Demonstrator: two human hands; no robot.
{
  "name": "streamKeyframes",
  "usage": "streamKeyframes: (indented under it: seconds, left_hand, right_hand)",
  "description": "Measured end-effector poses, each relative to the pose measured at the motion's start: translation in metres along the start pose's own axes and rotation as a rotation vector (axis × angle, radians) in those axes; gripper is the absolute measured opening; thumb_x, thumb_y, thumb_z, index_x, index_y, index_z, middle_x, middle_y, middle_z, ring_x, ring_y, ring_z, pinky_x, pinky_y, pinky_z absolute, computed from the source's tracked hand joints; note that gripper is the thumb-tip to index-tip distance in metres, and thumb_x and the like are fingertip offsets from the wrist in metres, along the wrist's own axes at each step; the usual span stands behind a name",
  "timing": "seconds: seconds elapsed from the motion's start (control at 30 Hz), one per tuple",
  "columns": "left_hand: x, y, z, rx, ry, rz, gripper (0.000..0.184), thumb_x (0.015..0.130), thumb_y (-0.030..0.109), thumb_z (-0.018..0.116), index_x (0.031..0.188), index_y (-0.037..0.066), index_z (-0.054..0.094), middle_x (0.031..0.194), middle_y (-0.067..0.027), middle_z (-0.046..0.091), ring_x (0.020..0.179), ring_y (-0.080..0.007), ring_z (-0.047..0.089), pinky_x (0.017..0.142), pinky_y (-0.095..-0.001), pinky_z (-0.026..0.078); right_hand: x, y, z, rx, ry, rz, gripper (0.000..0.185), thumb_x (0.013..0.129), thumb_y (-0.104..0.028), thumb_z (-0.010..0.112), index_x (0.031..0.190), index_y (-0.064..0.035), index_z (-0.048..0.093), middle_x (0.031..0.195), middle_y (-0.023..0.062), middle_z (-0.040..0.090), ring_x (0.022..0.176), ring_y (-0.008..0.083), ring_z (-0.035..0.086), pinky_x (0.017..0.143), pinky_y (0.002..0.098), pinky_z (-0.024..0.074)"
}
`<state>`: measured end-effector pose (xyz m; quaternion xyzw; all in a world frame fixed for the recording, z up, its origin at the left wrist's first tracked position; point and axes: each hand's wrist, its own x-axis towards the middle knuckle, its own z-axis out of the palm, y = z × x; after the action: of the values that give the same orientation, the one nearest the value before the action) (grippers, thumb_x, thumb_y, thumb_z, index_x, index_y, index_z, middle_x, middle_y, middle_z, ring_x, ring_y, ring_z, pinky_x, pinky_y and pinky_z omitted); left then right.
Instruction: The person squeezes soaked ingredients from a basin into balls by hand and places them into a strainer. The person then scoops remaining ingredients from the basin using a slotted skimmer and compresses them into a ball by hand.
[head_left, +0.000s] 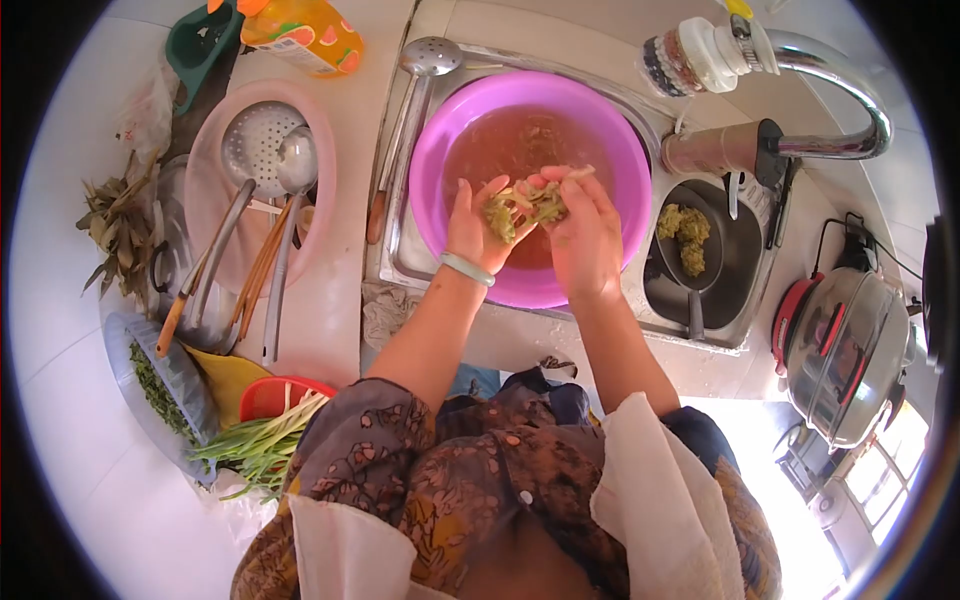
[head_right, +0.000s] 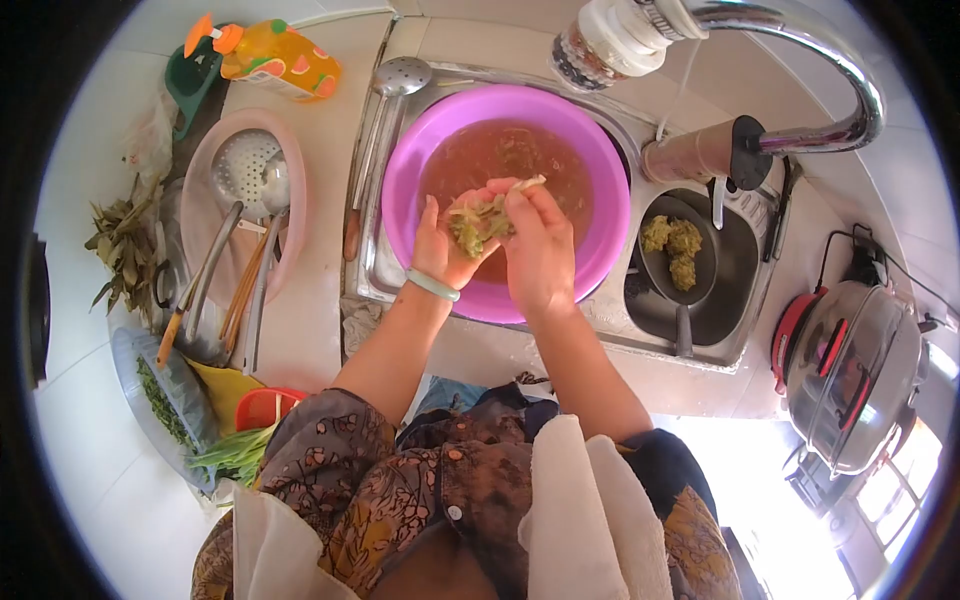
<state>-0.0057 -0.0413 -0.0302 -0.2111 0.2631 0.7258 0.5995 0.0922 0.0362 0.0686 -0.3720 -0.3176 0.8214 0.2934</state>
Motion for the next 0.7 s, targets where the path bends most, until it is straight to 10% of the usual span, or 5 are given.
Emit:
streamKeyframes:
  seconds: [0.27,0.47,0.7]
  left_hand:
    - [0.007,-0.014,-0.005,-0.008,-0.072,-0.003,0.047,0.099,0.037,0.026,0.114,0.003,0.055,0.109,-0.0135,0.058,0.105,-0.032,0.056,0.094,-0.0489,0.045]
    - [0.003,-0.015,-0.006,0.038,-0.023,0.031,0.033,0.094,0.029,0.039,0.102,0.004,0.059,0.102,-0.0122,0.06,0.102,-0.0308,0.057,0.089,-0.0468,0.047]
    - [0.0,-0.02,-0.009,0.015,-0.001,-0.021,0.022,0.091,0.024,0.048,0.094,0.004,0.059,0.097,-0.0102,0.06,0.092,-0.0277,0.06,0.08,-0.0436,0.05]
  right_hand:
    - [-0.031,0.045,-0.02,-0.925,-0.109,-0.254,0.037,0.092,-0.005,0.044,0.128,0.0031,0.047,0.127,0.0251,0.05,0.117,0.0386,0.052,0.099,0.0403,0.0395]
    - [-0.028,0.027,-0.031,-0.834,-0.173,-0.21,0.03,0.091,-0.005,0.049,0.118,0.0029,0.055,0.119,0.0212,0.057,0.112,0.0363,0.055,0.092,0.0388,0.0452]
    - [-0.007,0.047,-0.037,-1.355,-0.281,-0.702,0.02,0.087,-0.007,0.059,0.105,-0.0048,0.066,0.103,0.0132,0.061,0.097,0.0279,0.06,0.083,0.034,0.0487]
